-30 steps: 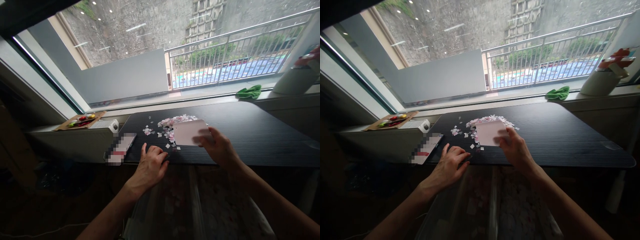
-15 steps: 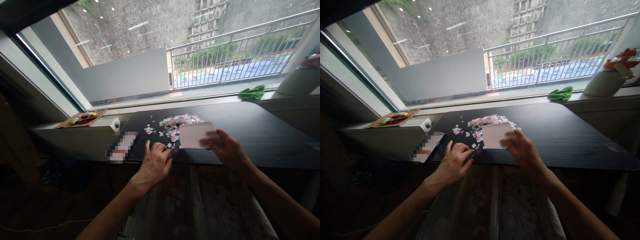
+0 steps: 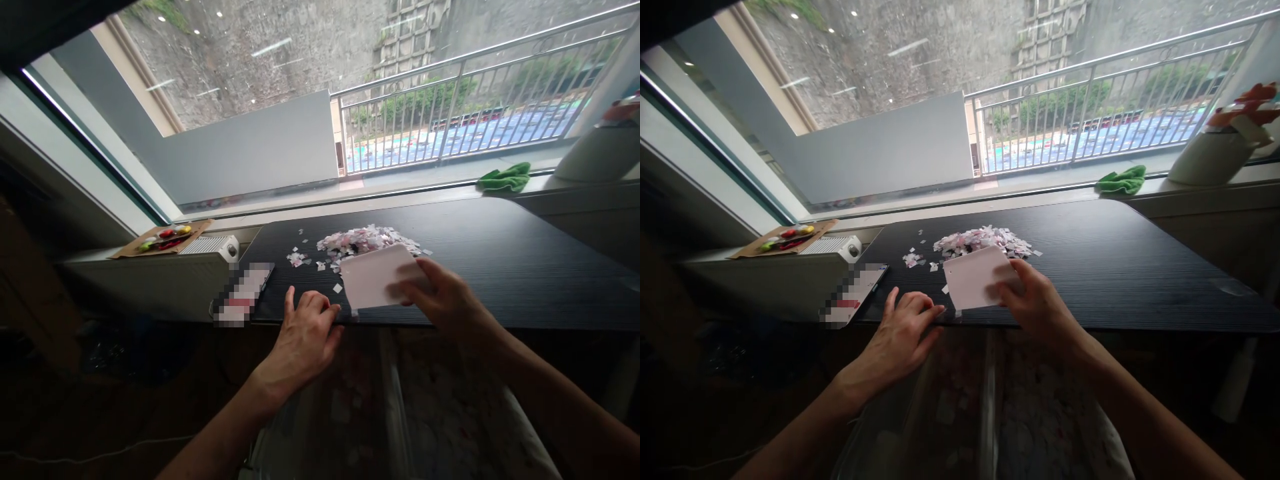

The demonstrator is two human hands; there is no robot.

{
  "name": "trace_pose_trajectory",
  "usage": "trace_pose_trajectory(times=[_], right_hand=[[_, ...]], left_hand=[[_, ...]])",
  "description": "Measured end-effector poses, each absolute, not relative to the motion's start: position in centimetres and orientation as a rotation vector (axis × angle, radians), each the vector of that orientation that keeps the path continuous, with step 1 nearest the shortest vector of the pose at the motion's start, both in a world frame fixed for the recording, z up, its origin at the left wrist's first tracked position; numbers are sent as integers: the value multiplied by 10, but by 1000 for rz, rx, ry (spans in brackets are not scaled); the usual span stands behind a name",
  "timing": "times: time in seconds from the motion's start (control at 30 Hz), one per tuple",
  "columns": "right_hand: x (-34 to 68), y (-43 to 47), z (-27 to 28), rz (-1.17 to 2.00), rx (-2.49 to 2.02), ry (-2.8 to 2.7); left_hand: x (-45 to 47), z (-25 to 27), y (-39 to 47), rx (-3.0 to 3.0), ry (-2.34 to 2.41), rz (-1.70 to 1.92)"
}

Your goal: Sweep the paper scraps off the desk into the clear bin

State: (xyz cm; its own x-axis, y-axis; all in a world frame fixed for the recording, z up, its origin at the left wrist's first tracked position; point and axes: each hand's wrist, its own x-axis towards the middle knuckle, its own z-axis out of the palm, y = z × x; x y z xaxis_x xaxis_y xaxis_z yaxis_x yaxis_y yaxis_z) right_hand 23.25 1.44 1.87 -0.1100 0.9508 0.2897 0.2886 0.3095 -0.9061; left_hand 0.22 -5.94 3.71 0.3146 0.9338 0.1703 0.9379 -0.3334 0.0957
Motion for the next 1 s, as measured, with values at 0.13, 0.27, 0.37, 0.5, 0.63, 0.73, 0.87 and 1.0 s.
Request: trace_pose_trajectory(times=[0.13,0.27,0.37,0.5,0.63,0.73,0.87,1.0], right_hand=[[247,14,21,973,-1131,-1427],[245,18,12,1044,-1146,-1377],[240,12,6,1101,-1146,-1400],[242,6,6,1126,-1157,-1367],[250,6,3,1111,-1202,-1314],[248,5,0,1144,-1197,-1311],[238,0,-2,1156,-1187,-1387],[236,-4,2,1152,-1169,-1401]], left_hand=[[4,36,-60,-2520,-1806,-338],[8,33,-58,-2523,-1790,-376],[9,30,-58,-2508,-1797,-401],[8,27,-57,-2500,-1818,-407],[9,27,-57,-2497,-1819,-415],[12,27,-56,-2506,-1831,-422],[11,28,-57,-2506,-1818,-433],[5,28,-62,-2490,-1814,-441]])
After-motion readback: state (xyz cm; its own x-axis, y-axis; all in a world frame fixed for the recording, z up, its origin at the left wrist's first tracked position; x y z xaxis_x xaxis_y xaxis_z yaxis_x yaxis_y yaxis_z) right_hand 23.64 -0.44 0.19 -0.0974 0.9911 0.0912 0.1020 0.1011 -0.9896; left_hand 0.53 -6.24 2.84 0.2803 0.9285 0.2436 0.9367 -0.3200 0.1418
